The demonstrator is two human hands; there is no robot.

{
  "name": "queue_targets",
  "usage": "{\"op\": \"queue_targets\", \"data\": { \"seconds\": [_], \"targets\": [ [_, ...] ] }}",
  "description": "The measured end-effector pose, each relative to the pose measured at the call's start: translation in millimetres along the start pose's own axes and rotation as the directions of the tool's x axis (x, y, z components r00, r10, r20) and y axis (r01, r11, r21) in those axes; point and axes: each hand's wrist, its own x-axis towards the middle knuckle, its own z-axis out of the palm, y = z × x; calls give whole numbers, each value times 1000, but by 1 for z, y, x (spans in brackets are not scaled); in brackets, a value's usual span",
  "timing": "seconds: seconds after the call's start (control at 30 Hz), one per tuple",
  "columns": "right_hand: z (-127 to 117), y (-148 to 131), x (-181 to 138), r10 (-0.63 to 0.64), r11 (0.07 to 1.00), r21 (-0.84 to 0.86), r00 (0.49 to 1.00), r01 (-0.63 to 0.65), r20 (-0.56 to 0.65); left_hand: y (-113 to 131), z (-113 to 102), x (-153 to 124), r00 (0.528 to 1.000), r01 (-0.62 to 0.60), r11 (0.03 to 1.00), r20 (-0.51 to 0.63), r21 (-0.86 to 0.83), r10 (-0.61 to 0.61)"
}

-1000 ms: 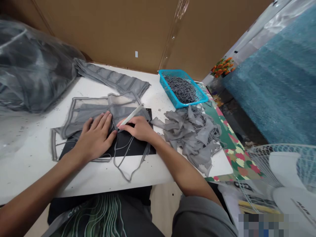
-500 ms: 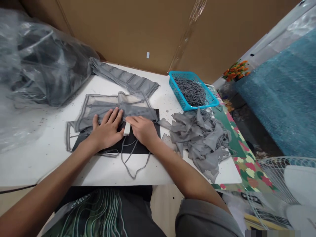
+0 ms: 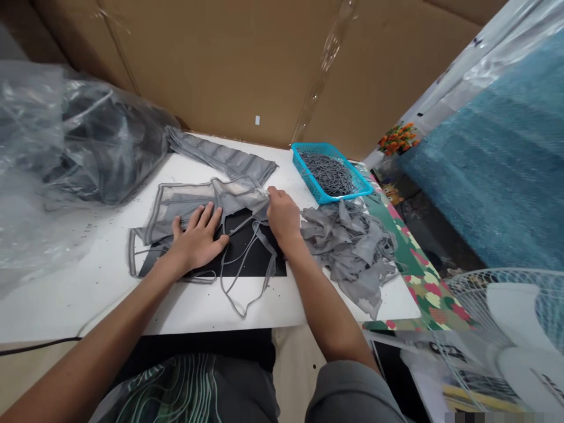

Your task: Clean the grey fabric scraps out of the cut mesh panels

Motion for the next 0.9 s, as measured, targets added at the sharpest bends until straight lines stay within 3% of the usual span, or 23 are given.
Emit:
{"op": "queue_targets", "data": {
  "seconds": [0.13,0.23,0.43,0.73,0.9],
  "targets": [
    [-9,29,4,130,991,-3,986,-131,-103,-1,3,-1,1000,-13,1000,-27,10,14],
    [-26,55,-4,250,967,0,948,-255,-199,-2,8,-3,995,-28,999,-98,34,31],
    [-54,86,-35,553,805,-40,774,-592,-309,-1,13,-6,985,-43,998,-166,42,50],
    [-60,102,-41,690,672,-62,655,-738,-307,1,9,-7,989,-43,999,-142,16,45],
    [-67,114,-48,739,618,40,564,-785,-369,-3,9,-7,971,-118,992,-214,-54,104]
  ]
}}
